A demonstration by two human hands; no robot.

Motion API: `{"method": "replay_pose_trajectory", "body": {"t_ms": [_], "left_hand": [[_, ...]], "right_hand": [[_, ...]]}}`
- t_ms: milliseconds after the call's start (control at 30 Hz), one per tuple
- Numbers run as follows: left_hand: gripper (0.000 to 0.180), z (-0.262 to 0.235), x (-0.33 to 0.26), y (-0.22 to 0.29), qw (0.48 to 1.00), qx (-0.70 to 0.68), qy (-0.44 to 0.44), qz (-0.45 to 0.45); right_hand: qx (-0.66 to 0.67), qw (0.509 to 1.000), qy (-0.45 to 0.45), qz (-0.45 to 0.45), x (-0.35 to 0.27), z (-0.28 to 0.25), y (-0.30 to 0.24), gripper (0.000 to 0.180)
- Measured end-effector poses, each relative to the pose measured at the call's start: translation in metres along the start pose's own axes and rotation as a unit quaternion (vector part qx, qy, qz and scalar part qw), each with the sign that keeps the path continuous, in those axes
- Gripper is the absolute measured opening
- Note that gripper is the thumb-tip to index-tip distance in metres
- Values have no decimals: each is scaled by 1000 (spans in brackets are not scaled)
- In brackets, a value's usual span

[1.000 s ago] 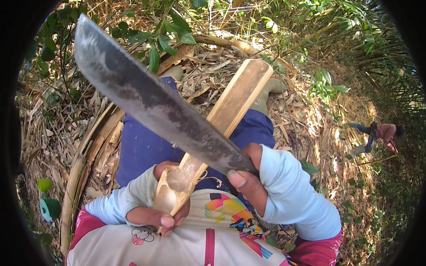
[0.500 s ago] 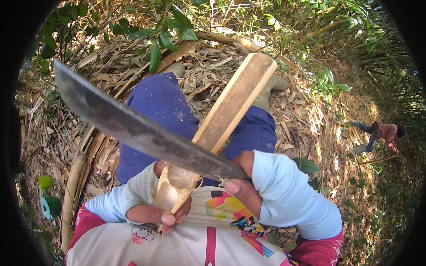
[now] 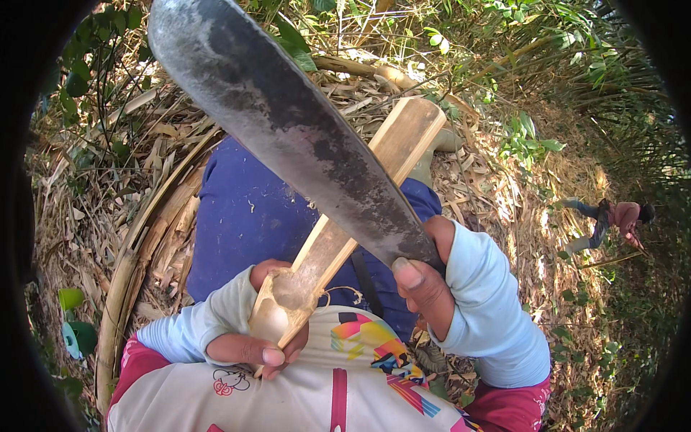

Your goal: The person sits on the ground in a forested area and uses a large machete to sharpen a wooden tool handle. They repeatedly draw the blade along the handle's edges to smooth and shape the wood.

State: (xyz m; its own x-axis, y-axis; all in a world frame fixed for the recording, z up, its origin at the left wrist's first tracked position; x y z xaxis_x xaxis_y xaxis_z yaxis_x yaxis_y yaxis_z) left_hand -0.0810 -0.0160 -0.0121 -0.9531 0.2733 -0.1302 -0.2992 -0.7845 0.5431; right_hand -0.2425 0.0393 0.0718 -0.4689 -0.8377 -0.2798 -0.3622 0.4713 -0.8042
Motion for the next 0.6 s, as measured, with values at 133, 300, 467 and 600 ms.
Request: {"method": "replay_pose_trajectory", "body": {"t_ms": [133, 300, 467, 600], "left_hand": [[84, 1, 0, 1, 1000, 15, -13, 0], [72, 1, 2, 3, 1000, -12, 17, 18], [74, 1, -1, 3, 999, -19, 30, 26], [73, 1, 2, 5, 1000, -4, 21, -1]], "right_hand": [[-14, 999, -28, -9, 0, 8, 0, 21], [-98, 988, -111, -49, -6, 30, -1, 19], [-86, 989, -110, -46, -3, 31, -4, 19], [-121, 979, -130, -101, -2, 34, -15, 19]]}}
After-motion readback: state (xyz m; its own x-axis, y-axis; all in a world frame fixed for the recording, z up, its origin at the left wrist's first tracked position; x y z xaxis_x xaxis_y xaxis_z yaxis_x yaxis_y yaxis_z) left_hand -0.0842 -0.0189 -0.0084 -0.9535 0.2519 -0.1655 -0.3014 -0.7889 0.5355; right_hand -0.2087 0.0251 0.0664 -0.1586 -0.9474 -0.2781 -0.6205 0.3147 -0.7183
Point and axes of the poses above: each hand's wrist, its own x-axis towards the middle knuckle, its own z-axis out of the palm, y = z × x, the point moved 9 cm from there along x, towards the middle knuckle, and after that the axes turned 1 degree about z, right-handed, at the moved point
